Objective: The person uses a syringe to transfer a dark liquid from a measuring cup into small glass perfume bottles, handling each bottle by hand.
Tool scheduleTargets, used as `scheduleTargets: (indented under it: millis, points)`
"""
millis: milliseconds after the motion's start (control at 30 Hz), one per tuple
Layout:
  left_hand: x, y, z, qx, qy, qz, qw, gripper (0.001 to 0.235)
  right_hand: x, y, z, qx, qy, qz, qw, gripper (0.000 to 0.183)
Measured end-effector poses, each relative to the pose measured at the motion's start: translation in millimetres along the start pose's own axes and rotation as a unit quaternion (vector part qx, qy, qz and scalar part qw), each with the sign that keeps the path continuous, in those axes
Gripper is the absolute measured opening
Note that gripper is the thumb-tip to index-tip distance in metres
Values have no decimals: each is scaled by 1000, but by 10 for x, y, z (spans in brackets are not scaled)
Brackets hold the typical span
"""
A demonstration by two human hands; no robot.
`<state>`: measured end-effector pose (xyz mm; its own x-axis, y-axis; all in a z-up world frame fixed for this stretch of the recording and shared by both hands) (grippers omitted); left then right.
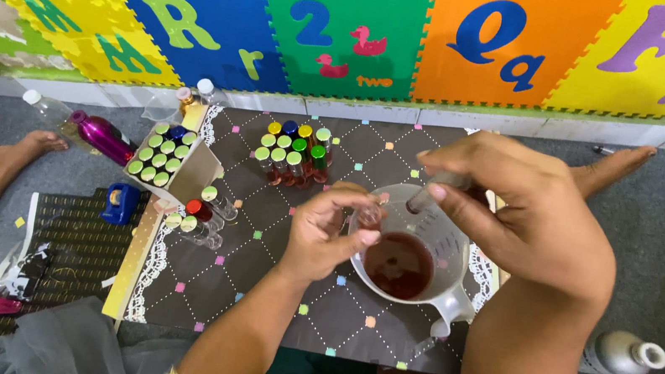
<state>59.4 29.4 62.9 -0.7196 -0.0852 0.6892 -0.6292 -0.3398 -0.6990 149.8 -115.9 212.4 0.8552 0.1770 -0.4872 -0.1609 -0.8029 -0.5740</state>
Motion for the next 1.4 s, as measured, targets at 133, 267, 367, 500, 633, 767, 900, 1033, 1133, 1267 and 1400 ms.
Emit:
scheduleTargets:
  millis: [133,267,367,500,633,767,900,1033,1133,1267,1400]
  points:
    - [-129,80,-210,60,29,-34,997,35,110,34,160,-62,32,22,997,28]
    - [-250,137,-541,162,96,-4,982,34,361,93,361,-140,49,133,980,27]
    - [-253,162,-664,223,65,10,973,34,514,163,538,-219,58,168,959,21]
    - [-211,125,-651,224,-51,24,973,32,578,193,788,-340,94,221,909,19]
    - [-232,112,-663,223,-82,64,969,38,550,147,955,-344,15,241,907,31]
    - [-191,142,-617,212,-117,74,967,37,618,166,1174,-393,32,243,886,14]
    - [-116,114,-514,178,-168,108,964,39,725,198,1287,-408,50,236,881,11]
    - [35,51,-354,142,-188,131,963,38,948,356,1399,-409,79,245,875,8]
    - [229,-6,-208,103,-246,198,943,33,913,402,1496,-426,83,214,875,7]
    - [196,18,-213,95,-262,219,935,33,812,409,1520,-440,80,198,872,7]
    - [189,30,-236,100,-247,225,937,35,732,419,1481,-444,94,187,871,8]
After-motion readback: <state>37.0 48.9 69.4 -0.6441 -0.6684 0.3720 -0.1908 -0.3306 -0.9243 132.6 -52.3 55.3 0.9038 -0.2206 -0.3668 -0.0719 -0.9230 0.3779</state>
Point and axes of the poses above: each hand's wrist, its own y-axis away from the middle knuckle, its own z-axis out of the palm, x = y × z, the point moved 8 cm from there along -y, towards the middle knuckle, and after that the axes turned 5 degrees about z, right-handed, at the moved point
